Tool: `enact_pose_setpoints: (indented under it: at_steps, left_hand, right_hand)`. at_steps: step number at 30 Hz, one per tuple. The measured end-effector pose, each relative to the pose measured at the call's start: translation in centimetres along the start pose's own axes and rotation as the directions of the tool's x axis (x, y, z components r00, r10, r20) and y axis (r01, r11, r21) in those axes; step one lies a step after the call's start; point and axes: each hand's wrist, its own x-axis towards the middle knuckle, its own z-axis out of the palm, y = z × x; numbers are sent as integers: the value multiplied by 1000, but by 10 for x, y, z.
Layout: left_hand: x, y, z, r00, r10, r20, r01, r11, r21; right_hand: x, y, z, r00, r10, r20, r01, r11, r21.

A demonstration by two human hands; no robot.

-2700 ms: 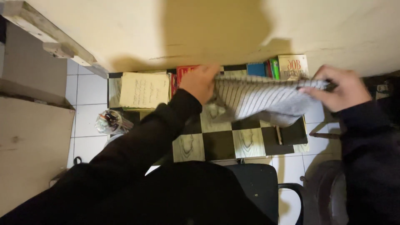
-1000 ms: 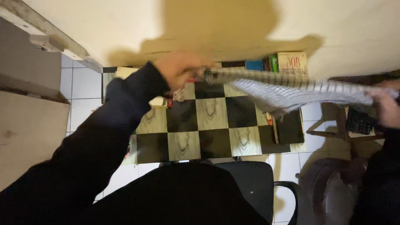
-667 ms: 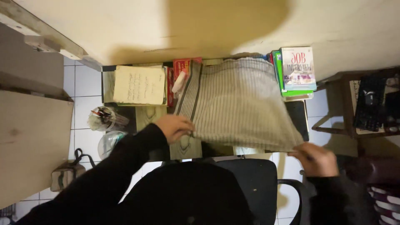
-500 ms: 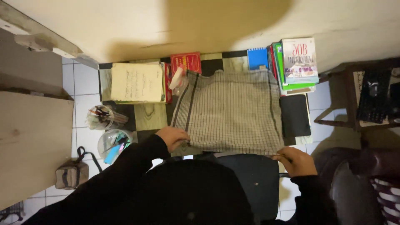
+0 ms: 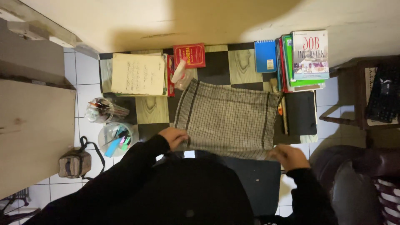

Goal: Wiping a checkered table with a spray bottle and cloth.

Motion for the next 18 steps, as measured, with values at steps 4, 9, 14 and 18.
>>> enact_pose_setpoints:
  at_steps: [4, 9, 14, 18]
  left_hand:
    - [76, -32, 3, 948, 203, -247, -194, 979, 59]
    - [131, 38, -50, 875, -150, -459, 226, 967, 116]
    - [133, 82, -35, 798, -8, -603, 195, 949, 246]
    - [105, 83, -2, 787, 89, -610, 219, 885, 411]
  right_hand:
    - [71, 11, -26, 969, -165, -183, 158, 986, -49]
    - [167, 11, -53, 940, -75, -333, 46, 994, -96]
    - [174, -18, -48, 796, -148, -587, 145, 988, -52]
    - [151, 1, 32, 680, 89, -728, 10, 991, 130]
